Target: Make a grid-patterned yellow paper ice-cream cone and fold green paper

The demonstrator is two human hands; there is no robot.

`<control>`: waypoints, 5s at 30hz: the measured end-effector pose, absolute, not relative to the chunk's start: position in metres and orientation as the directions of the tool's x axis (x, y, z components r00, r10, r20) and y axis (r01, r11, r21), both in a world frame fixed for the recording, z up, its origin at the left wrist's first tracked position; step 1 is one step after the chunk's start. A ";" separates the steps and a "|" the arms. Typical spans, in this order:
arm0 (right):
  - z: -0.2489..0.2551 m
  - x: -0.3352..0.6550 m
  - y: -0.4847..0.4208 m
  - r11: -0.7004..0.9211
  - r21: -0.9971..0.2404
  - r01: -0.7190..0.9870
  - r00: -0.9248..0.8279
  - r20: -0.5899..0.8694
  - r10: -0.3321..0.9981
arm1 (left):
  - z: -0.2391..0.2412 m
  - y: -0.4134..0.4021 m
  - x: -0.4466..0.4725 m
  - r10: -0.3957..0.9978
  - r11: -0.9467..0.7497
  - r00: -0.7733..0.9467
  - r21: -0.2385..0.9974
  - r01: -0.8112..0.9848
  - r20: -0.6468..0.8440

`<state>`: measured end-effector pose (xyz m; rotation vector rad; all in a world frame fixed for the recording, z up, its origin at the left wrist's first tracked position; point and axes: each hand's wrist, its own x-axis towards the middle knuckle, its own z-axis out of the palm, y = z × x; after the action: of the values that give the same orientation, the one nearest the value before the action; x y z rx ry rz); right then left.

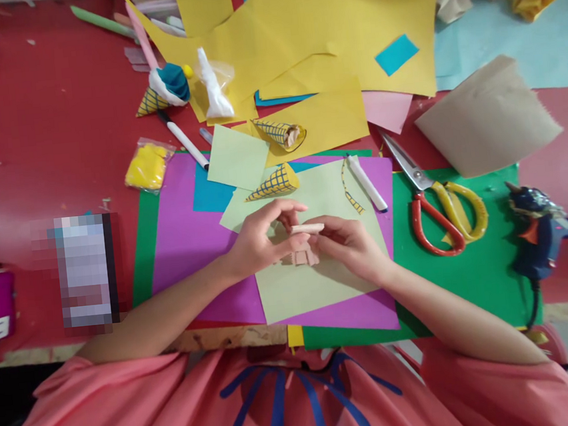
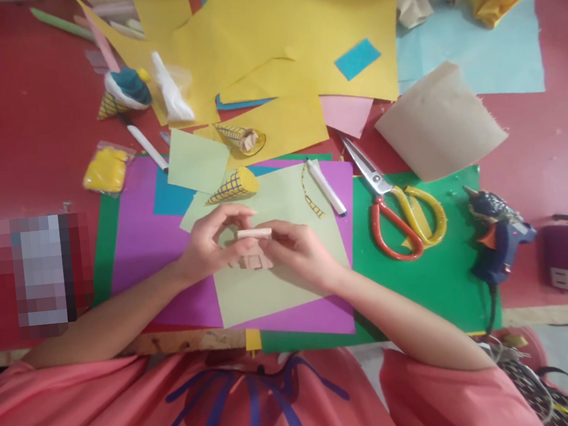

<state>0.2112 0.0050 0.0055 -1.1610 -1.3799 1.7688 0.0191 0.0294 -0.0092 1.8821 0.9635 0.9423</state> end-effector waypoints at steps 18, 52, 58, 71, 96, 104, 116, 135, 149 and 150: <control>0.000 0.218 0.016 -0.376 -0.879 -0.294 -0.343 -0.270 0.900 | -0.008 0.037 0.011 0.671 -0.740 0.471 0.485 0.466 0.572; -0.006 0.220 -0.002 0.291 -0.929 0.228 -0.068 0.283 0.957 | -0.018 0.038 0.017 0.832 -0.416 0.555 0.670 0.615 0.007; 0.002 0.220 0.005 0.402 -0.880 0.254 -0.133 0.380 0.915 | -0.019 0.039 0.017 0.804 -0.437 0.594 0.652 0.619 -0.025; 0.007 0.222 0.006 0.276 -0.908 0.316 -0.088 0.261 0.961 | -0.018 0.036 0.018 0.874 -0.403 0.482 0.654 0.640 0.066; 0.004 0.216 0.003 0.548 -0.736 0.398 -0.310 0.454 0.835 | -0.021 0.033 0.016 0.864 -0.396 0.500 0.685 0.611 0.054; 0.005 0.211 0.000 0.465 -0.811 0.354 -0.420 0.306 0.854 | -0.005 0.037 0.015 0.833 -0.381 0.551 0.771 0.510 0.047; 0.005 0.209 0.001 0.522 -0.685 0.508 -0.507 0.253 0.824 | -0.006 0.039 0.016 0.797 -0.410 0.600 0.792 0.453 0.070; 0.044 0.194 0.041 0.175 -0.730 0.660 -0.487 -0.239 0.840 | -0.012 0.040 0.016 0.809 -0.367 0.587 0.793 0.486 0.015; 0.055 0.202 0.065 0.213 -0.761 0.613 -0.650 -0.332 0.684 | -0.011 0.042 0.014 0.838 -0.297 0.545 0.850 0.436 0.013; 0.054 0.201 0.065 0.211 -0.759 0.615 -0.647 -0.333 0.686 | -0.012 0.042 0.014 0.838 -0.303 0.545 0.844 0.443 0.015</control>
<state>0.2008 0.0654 0.0543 -1.2843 -2.3850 1.4364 0.0143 0.0420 -0.0117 1.9345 1.0397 0.5902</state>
